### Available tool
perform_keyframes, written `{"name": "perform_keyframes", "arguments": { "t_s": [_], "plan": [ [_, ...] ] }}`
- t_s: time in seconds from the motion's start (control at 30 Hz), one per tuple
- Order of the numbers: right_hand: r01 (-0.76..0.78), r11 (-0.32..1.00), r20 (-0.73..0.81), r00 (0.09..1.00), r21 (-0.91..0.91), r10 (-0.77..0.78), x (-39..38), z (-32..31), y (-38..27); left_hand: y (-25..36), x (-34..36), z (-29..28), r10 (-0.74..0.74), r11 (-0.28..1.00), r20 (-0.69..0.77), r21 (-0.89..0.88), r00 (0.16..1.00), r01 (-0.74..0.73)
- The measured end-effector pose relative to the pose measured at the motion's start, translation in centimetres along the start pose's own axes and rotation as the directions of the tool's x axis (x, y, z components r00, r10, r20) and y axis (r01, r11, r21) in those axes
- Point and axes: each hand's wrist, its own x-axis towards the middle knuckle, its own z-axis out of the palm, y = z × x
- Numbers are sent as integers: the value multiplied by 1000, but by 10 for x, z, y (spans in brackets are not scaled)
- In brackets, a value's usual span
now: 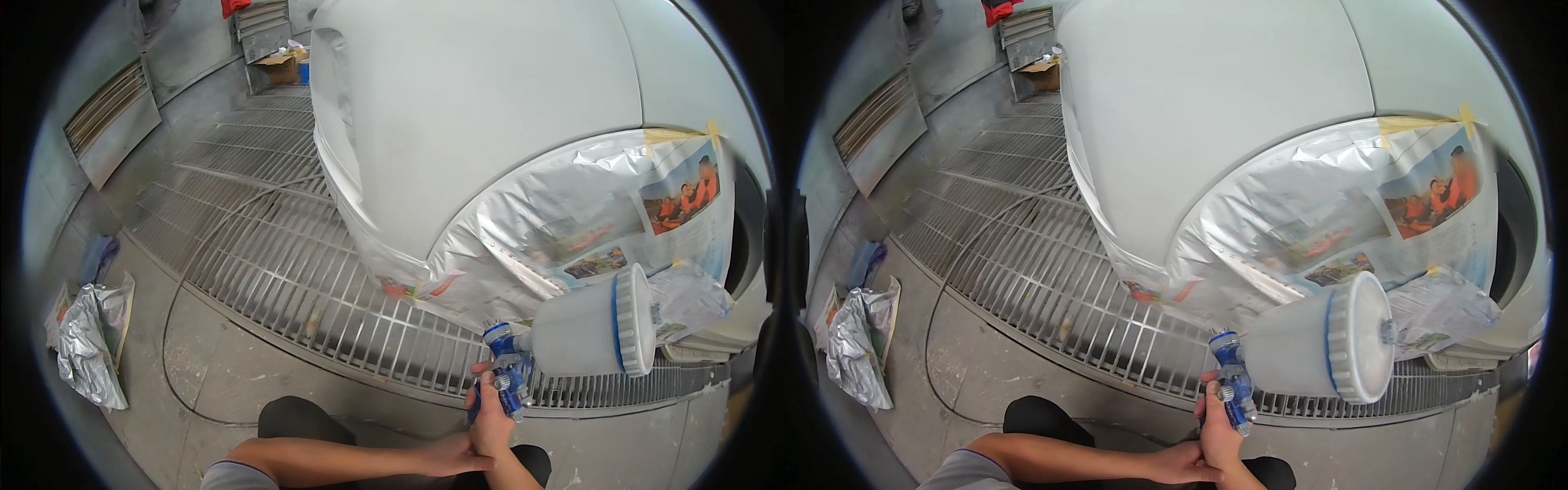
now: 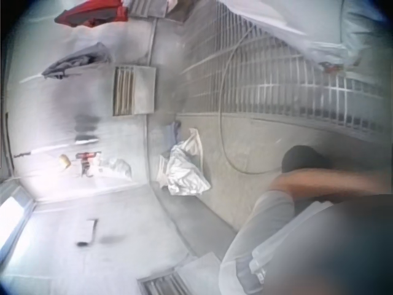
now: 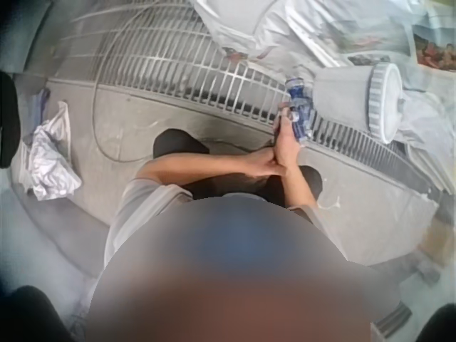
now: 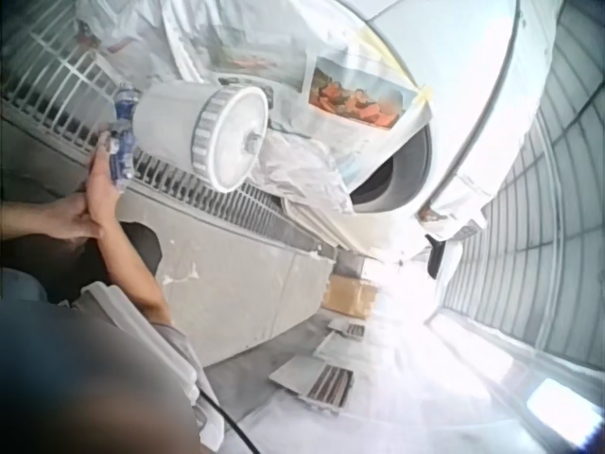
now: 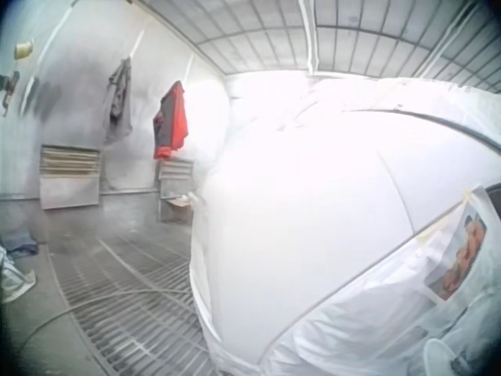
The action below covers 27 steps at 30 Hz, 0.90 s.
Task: The person mixes paint in a small container, then uses a spray gun to apply white paint to the rear quarter panel of a silver car in a paint booth. The car is masked with plastic and newspaper. The person walks around the booth, pours paint into the spray gun cup, and sprays the panel in smooth passes.
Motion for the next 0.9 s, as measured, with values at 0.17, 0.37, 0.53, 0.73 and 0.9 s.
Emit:
{"name": "perform_keyframes", "arguments": {
  "t_s": [0.17,0.37,0.53,0.73,0.9],
  "plan": [
    [-32,999,21,999,-33,33,2,-2,-1,-6,0,-2,-24,999,21,26,999,23],
    [-32,999,19,999,14,32,1,-3,1,-7,2,7,166,985,-123,-17,978,-169],
    [-89,995,12,996,37,88,2,-7,5,-1,2,7,181,982,-115,-39,977,-186],
    [-104,993,11,995,47,103,3,-9,6,7,2,5,146,988,-87,-39,985,-150],
    [-74,997,20,997,27,74,3,-10,3,4,4,5,145,988,-77,-42,986,-149]
  ]
}}
